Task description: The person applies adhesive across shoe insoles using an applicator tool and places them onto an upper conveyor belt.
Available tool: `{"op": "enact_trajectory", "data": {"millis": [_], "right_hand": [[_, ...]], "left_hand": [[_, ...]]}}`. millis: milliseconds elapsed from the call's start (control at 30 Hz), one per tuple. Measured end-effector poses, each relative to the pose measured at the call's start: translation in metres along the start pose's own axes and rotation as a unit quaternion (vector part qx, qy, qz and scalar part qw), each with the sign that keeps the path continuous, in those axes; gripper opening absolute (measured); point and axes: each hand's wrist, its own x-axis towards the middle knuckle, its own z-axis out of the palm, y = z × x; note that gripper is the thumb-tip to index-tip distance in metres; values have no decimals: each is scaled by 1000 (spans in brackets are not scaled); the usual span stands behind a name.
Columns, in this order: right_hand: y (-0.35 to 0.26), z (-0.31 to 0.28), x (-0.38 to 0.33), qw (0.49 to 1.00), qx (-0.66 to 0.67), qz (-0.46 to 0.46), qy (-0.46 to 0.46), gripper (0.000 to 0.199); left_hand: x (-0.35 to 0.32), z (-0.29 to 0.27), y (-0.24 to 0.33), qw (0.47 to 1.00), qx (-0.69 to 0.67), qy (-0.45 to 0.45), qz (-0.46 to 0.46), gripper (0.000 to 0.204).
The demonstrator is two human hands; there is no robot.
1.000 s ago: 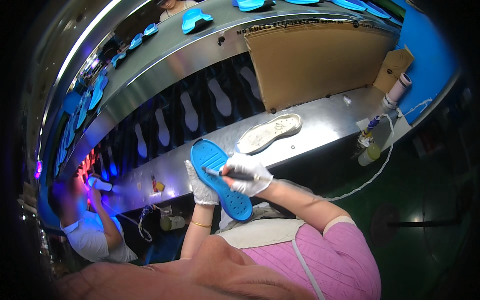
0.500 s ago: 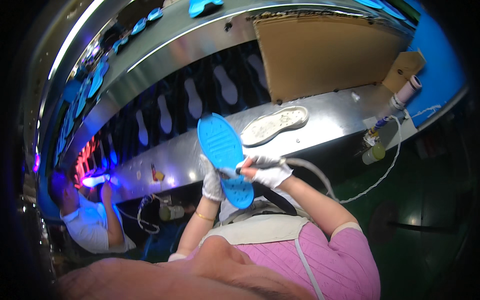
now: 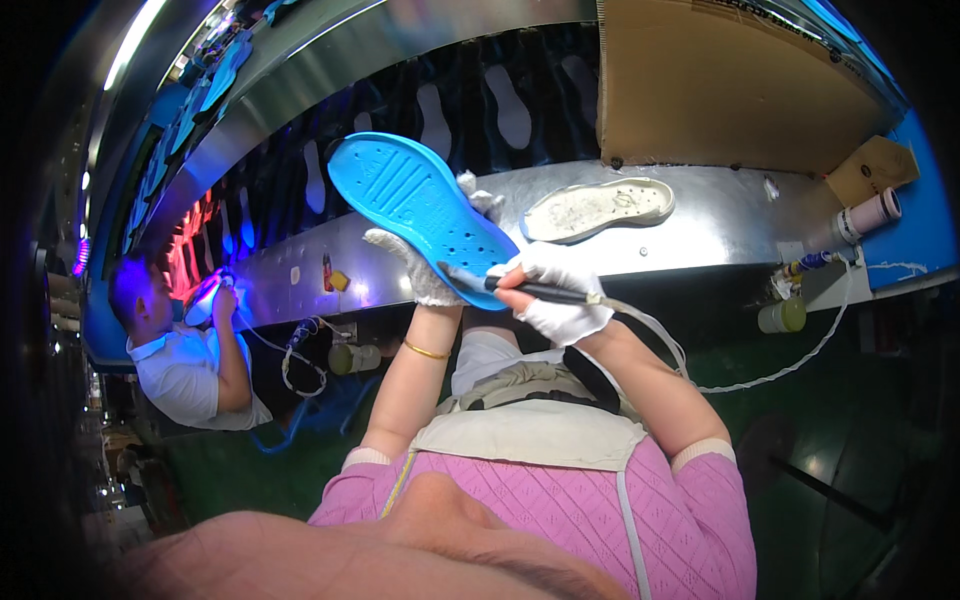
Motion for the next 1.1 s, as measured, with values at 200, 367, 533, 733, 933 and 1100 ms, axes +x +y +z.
{"op": "enact_trajectory", "data": {"millis": [200, 367, 533, 733, 933, 1100], "right_hand": [[-7, -11, 4, 948, 231, 217, 30, 12], [3, -3, -4, 975, 139, 173, 28, 14], [5, -21, 6, 909, 352, 219, 49, 12], [-3, -30, 16, 990, -90, 76, -75, 12], [-12, -46, 31, 953, 98, 255, -135, 10], [-6, -34, 29, 982, -98, 113, -117, 9]], "left_hand": [[13, 5, 4, 988, -116, -100, -1, 111], [16, 17, 12, 979, -69, -190, -21, 102], [21, 22, 18, 974, -29, -213, -69, 103], [26, 36, 26, 960, 197, -172, -104, 110], [40, 32, 31, 918, 329, -145, -169, 93], [54, 45, 29, 872, 402, -55, -273, 88]]}}
